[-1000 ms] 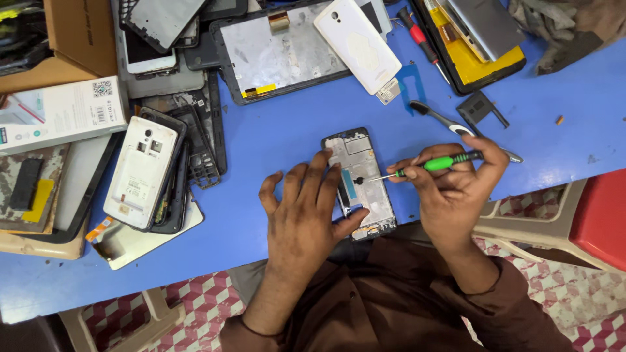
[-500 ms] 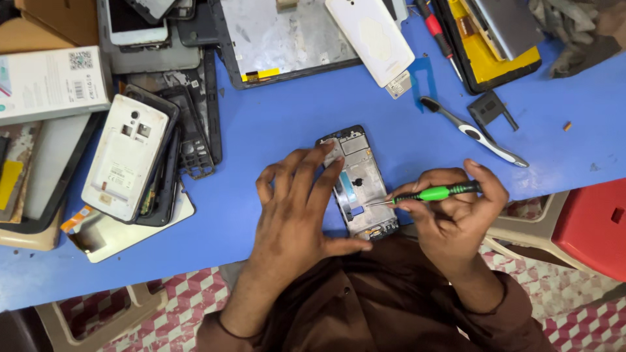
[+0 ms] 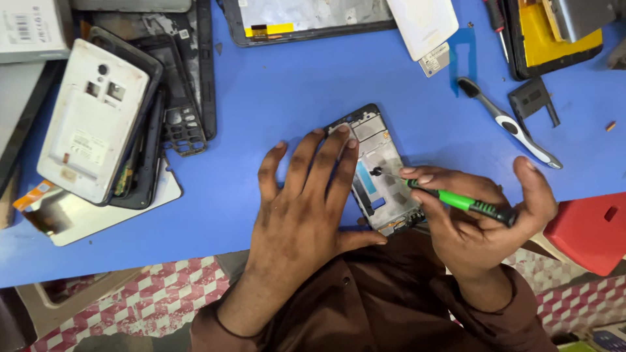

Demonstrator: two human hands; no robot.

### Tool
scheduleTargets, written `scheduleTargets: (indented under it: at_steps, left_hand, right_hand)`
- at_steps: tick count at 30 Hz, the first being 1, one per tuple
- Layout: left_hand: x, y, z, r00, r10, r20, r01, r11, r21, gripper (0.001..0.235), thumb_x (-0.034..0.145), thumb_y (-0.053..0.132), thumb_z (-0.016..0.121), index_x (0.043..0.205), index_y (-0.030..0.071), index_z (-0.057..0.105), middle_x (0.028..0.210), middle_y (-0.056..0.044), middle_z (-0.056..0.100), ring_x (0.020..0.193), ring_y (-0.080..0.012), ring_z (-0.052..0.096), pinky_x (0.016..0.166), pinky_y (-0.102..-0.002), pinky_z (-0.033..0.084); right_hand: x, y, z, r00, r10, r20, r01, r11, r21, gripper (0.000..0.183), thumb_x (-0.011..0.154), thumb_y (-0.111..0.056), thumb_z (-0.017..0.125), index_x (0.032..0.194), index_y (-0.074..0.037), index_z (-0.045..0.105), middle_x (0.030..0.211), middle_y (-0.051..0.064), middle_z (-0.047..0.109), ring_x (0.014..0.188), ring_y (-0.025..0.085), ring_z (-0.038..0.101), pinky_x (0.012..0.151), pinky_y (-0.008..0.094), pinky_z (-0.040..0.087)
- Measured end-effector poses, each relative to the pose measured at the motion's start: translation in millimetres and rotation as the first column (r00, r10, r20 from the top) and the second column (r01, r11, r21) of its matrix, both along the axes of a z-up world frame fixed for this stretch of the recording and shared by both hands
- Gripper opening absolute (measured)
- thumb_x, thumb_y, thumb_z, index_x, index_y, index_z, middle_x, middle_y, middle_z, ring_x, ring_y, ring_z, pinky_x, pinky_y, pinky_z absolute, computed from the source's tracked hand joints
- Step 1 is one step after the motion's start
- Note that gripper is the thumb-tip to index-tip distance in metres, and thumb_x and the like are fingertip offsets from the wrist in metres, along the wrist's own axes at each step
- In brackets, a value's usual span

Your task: The person uses a green-handled screwdriver to scrape adhesive residue from the interior chassis of a disassembled mobile phone. The work is performed on a blue workbench surrounded by other phone parts and tools.

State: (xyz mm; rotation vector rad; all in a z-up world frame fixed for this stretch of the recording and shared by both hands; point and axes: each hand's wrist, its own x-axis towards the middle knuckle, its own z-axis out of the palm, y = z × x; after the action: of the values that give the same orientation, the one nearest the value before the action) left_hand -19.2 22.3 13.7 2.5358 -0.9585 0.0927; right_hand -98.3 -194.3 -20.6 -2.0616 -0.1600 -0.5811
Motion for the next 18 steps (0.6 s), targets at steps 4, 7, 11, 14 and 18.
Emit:
scheduleTargets:
  at_steps: [4, 7, 11, 14, 18]
  left_hand:
    - [-2, 0, -4, 1.000, 0.029, 0.003, -0.029, 1.000, -0.011, 0.112, 0.066, 0.081, 0.068, 0.146, 0.003, 0.054, 0.143, -0.014, 0.049, 0.137, -0.0329, 0.043, 0.115, -0.063, 0.029]
    - [-3, 1, -6, 0.998, 0.056, -0.014, -0.056, 0.998, -0.014, 0.108, 0.069, 0.082, 0.068, 0.145, 0.006, 0.055, 0.139, -0.015, 0.049, 0.136, -0.0344, 0.044, 0.115, -0.064, 0.029]
    - [-1, 1, -7, 0.997, 0.064, -0.039, -0.065, 0.998, -0.024, 0.105, 0.069, 0.079, 0.069, 0.146, 0.008, 0.056, 0.138, -0.015, 0.048, 0.136, -0.0352, 0.044, 0.116, -0.064, 0.029]
    - [0, 1, -7, 0.997, 0.059, -0.045, -0.059, 0.998, -0.009, 0.106, 0.071, 0.079, 0.069, 0.148, 0.007, 0.055, 0.143, -0.015, 0.047, 0.139, -0.0364, 0.043, 0.117, -0.064, 0.029]
    - [4, -2, -10, 0.997, 0.054, -0.063, -0.056, 0.998, -0.034, 0.107, 0.071, 0.080, 0.066, 0.146, 0.005, 0.053, 0.157, -0.021, 0.042, 0.144, -0.0371, 0.040, 0.118, -0.064, 0.025]
  right_hand:
    - [-5, 3, 0, 1.000, 0.011, -0.008, -0.011, 0.999, -0.044, 0.084, 0.097, 0.011, 0.073, 0.156, -0.017, 0.019, 0.109, 0.022, 0.070, 0.100, 0.032, 0.077, 0.100, 0.049, 0.069]
    - [-8, 6, 9, 0.999, 0.042, -0.030, -0.044, 0.997, -0.065, 0.080, 0.092, 0.009, 0.075, 0.153, -0.015, 0.029, 0.114, 0.024, 0.069, 0.102, 0.034, 0.076, 0.096, 0.049, 0.069]
    - [-14, 7, 27, 0.988, 0.091, -0.122, -0.091, 0.996, 0.004, 0.075, 0.091, 0.009, 0.075, 0.152, -0.013, 0.037, 0.120, 0.023, 0.068, 0.112, 0.036, 0.075, 0.097, 0.049, 0.068]
    - [-16, 7, 30, 0.990, 0.102, -0.102, -0.101, 0.995, 0.009, 0.076, 0.095, 0.009, 0.074, 0.155, -0.017, 0.035, 0.127, 0.019, 0.065, 0.118, 0.032, 0.073, 0.101, 0.048, 0.067]
    - [-18, 5, 19, 0.994, 0.111, -0.026, -0.110, 0.994, 0.006, 0.079, 0.099, 0.010, 0.073, 0.160, -0.021, 0.034, 0.136, 0.013, 0.063, 0.124, 0.026, 0.071, 0.107, 0.049, 0.065]
